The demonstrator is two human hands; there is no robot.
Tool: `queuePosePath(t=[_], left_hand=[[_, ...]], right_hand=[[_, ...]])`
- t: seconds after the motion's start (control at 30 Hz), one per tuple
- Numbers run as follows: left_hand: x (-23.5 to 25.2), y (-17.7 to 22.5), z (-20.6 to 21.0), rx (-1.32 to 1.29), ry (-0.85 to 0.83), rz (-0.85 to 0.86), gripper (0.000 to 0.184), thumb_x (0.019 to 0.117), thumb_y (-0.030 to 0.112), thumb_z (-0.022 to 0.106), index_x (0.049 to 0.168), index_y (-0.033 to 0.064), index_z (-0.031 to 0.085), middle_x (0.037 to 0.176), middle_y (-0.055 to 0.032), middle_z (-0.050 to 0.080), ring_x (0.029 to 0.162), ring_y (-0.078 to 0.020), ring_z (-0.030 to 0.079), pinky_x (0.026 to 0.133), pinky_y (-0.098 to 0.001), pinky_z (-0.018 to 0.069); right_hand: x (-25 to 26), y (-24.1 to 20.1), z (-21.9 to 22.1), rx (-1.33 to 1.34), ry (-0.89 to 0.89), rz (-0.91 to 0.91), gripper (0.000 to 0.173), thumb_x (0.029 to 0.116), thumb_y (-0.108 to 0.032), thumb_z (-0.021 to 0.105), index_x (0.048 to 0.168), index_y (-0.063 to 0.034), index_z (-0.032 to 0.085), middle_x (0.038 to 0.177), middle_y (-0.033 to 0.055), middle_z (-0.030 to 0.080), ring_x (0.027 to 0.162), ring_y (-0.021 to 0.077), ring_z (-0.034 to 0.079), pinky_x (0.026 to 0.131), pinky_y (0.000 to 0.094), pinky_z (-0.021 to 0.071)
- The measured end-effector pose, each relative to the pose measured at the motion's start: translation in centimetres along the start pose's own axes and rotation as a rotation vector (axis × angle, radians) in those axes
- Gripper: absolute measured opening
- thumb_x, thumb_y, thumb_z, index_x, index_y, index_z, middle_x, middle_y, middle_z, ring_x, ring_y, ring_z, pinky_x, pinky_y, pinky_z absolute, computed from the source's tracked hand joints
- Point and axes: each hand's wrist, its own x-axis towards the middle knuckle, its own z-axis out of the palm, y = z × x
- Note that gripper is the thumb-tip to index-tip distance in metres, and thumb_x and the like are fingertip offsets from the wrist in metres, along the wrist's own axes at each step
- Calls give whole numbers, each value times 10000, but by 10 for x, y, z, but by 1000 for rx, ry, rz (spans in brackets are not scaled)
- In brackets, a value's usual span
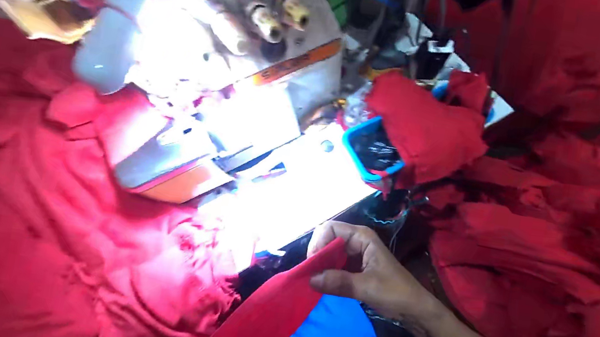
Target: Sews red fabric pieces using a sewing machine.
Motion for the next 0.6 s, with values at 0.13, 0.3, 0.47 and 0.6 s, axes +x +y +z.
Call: queuePosePath(t=[0.13,0.3,0.47,0.6], left_hand=[[19,3,14,-72,-108,-80,133,983,18,584,1040,-37,691,1052,-29,736,1040,-30,661,978,-196,492],[25,16,16,4,-50,-54,140,983,2,588,1002,-5,727,1015,-1,752,1006,-24,676,954,-198,513],[16,17,-51,681,398,183,132,957,-23,611,992,-132,677,936,-48,710,886,42,634,828,-145,523],[38,8,-94,983,855,478,230,982,-6,574,1052,-211,650,954,-161,674,861,51,556,772,-93,448]], right_hand=[[-8,0,-13,94,4,8,157,909,-3,666,949,-133,589,830,-107,699,783,-36,671,726,161,554],[1,-7,-18,66,114,0,93,945,3,633,983,-55,695,834,-76,727,780,-26,679,747,172,570],[25,-23,-13,-87,117,-199,111,907,58,633,964,-20,686,802,-50,673,710,-33,617,649,137,528],[50,-30,-2,-218,-32,-549,85,826,17,697,897,-10,660,877,-4,668,834,-1,631,740,149,534]])
